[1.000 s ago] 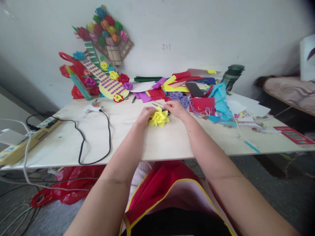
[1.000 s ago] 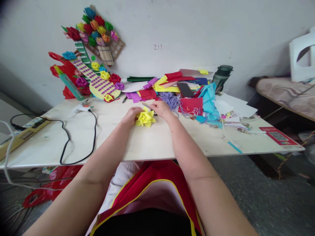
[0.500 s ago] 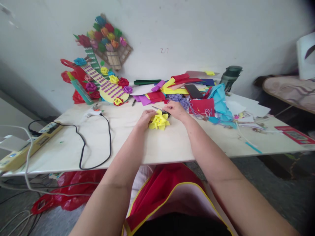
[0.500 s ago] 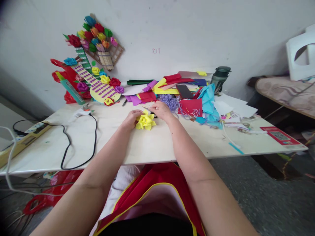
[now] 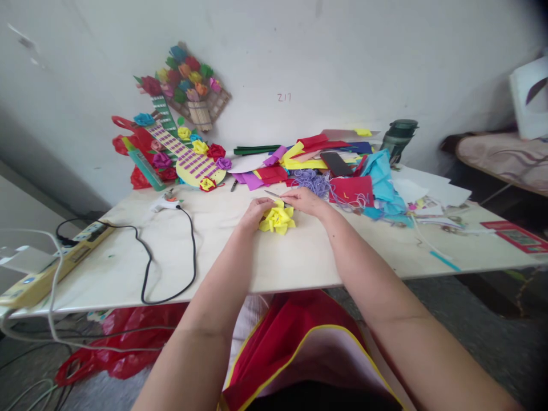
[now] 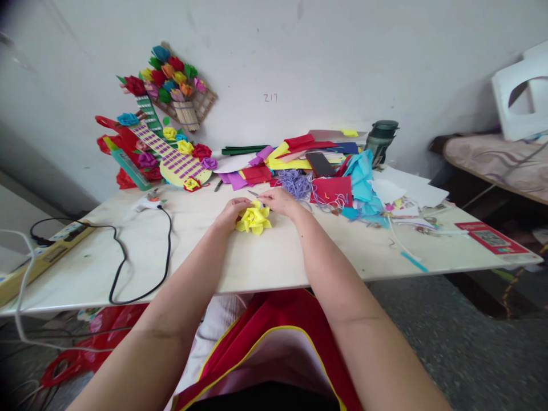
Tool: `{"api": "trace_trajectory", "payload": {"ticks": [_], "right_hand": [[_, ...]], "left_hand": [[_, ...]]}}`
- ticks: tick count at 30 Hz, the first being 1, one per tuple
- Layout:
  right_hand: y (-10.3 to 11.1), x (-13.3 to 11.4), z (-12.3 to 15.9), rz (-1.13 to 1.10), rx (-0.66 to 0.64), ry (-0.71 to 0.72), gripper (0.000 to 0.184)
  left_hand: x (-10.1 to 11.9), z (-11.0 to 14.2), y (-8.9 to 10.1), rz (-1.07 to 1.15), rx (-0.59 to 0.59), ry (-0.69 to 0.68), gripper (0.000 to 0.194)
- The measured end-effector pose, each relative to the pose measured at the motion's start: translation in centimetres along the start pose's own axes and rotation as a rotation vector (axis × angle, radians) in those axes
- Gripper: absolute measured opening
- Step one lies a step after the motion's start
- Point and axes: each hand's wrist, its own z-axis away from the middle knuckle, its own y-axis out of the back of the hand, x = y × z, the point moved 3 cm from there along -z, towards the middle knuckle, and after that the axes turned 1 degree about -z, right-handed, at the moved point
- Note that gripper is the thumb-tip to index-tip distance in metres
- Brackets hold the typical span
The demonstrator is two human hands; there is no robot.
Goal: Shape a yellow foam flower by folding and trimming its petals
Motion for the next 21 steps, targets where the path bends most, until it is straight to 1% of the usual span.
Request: {"api": "trace_trajectory", "payload": {"ticks": [4, 9, 12, 15, 19, 21], "right_hand": [[0.12, -0.26, 0.15, -0.051, -0.015, -0.017, 0.032], [-0.07, 0.25, 0.08, -0.119, -0.041, -0.053, 0.039], [-0.09, 0.37, 0.06, -0.135, -0.034, -0.064, 0.041], [-0.07, 0.34, -0.02, -0.143, -0.017, -0.050, 0.040], [0.05, 0.22, -0.08, -0.135, 0.026, 0.002, 0.034], [0.12, 0.16, -0.02, -0.134, 0.029, -0.001, 0.034]], "left_hand": [[-0.08, -0.13, 0.09, -0.019, -0.010, -0.004, 0.014], [-0.27, -0.28, 0.23, -0.014, -0.001, -0.001, 0.015], [-0.39, -0.38, 0.29, 0.005, 0.009, 0.007, 0.017], [-0.43, -0.46, 0.29, 0.025, -0.003, 0.009, 0.018], [-0.36, -0.43, 0.16, 0.060, -0.023, 0.003, 0.018], [-0.34, -0.38, 0.08, 0.064, -0.026, 0.004, 0.018]]}}
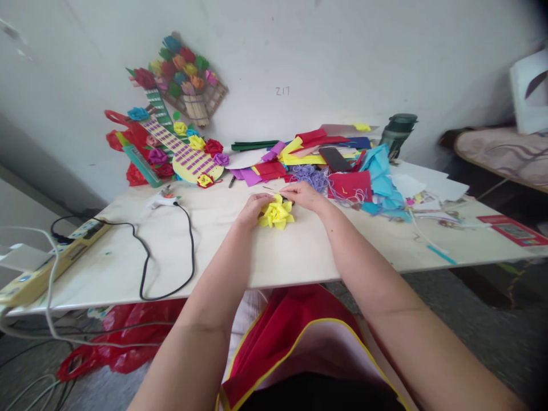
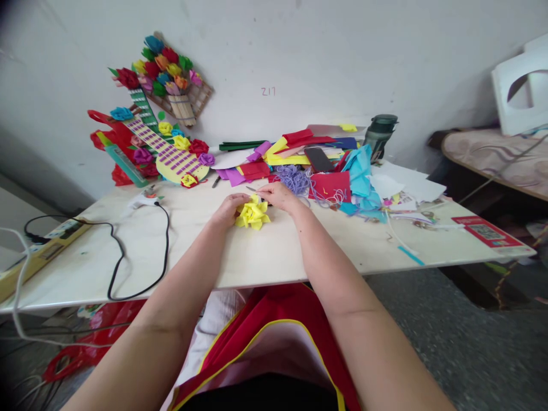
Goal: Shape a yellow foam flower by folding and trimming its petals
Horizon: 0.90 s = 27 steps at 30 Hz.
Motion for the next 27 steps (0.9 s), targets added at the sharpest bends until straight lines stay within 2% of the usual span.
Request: {"api": "trace_trajectory", "payload": {"ticks": [4, 11, 19, 27], "right_hand": [[0.2, -0.2, 0.2, 0.022, -0.035, -0.076, 0.039], [0.4, -0.7, 0.7, 0.056, -0.115, -0.098, 0.036], [0.0, 0.1, 0.5, 0.058, -0.156, -0.054, 0.039], [0.0, 0.2, 0.4, 0.058, -0.139, -0.038, 0.036]], "left_hand": [[0.1, 0.1, -0.2, -0.005, -0.006, 0.007, 0.018], [0.3, 0.4, -0.3, -0.017, -0.003, 0.013, 0.019], [0.3, 0.4, -0.3, -0.038, -0.019, -0.008, 0.020], [0.0, 0.1, -0.2, -0.026, -0.027, -0.004, 0.021]]}}
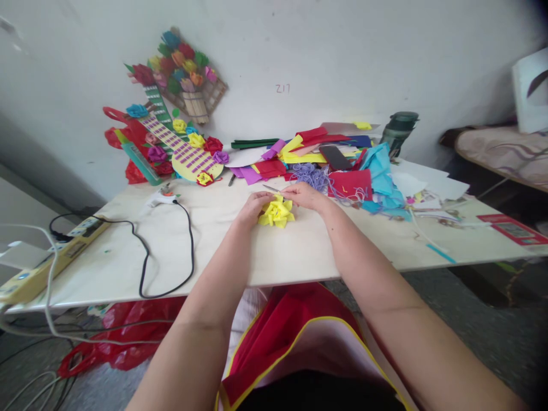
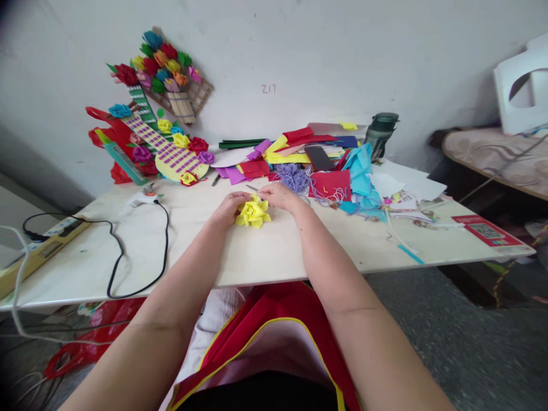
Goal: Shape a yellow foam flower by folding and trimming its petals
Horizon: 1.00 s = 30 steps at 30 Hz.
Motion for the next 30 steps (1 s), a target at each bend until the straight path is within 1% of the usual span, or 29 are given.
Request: {"api": "trace_trajectory", "payload": {"ticks": [7, 12, 17, 21, 30], "right_hand": [[-0.08, 0.04, -0.06, -0.056, -0.002, -0.002, 0.037], [0.05, -0.01, -0.18, -0.028, 0.026, 0.008, 0.039], [0.02, 0.05, -0.41, -0.008, 0.069, 0.018, 0.036], [-0.05, 0.22, -0.53, -0.008, 0.096, 0.035, 0.034], [-0.20, 0.40, -0.68, 0.031, 0.095, 0.075, 0.033]], "left_hand": [[0.26, 0.29, -0.20, 0.005, 0.017, 0.005, 0.019], [0.36, 0.38, -0.37, 0.037, 0.004, 0.012, 0.019], [0.14, 0.16, -0.25, 0.032, 0.025, 0.011, 0.019], [0.03, 0.03, -0.15, 0.028, 0.017, 0.004, 0.020], [-0.06, -0.10, -0.17, 0.067, 0.009, -0.010, 0.024]]}}
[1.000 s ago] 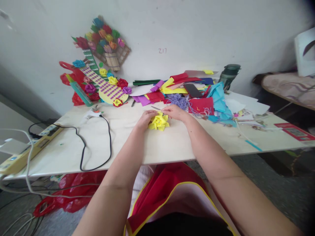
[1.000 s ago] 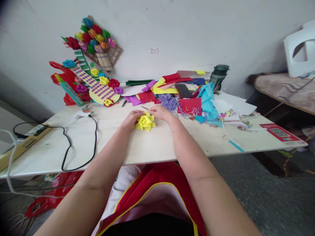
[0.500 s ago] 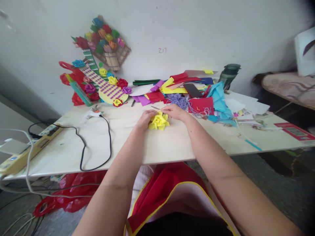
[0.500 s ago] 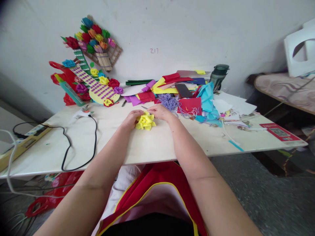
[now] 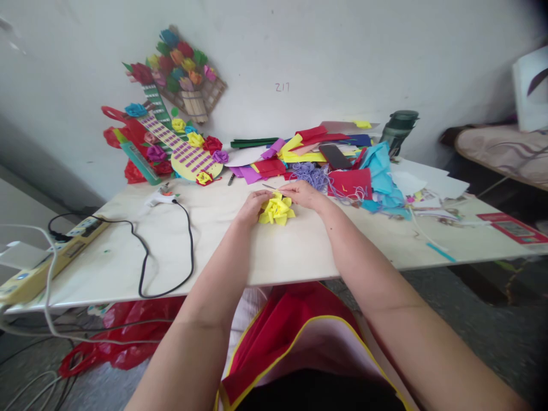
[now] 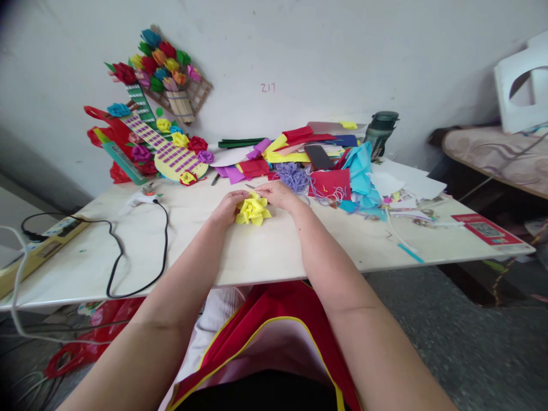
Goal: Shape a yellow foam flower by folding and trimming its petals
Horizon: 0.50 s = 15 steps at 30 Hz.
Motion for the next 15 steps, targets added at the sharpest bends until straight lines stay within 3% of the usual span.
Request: {"api": "trace_trajectory", "payload": {"ticks": [15], "right_hand": [[-0.09, -0.48, -0.03, 0.016, -0.007, -0.032, 0.030]], "left_hand": [[0.16, 0.28, -0.22, -0.034, -0.022, 0.017, 0.022]]}}
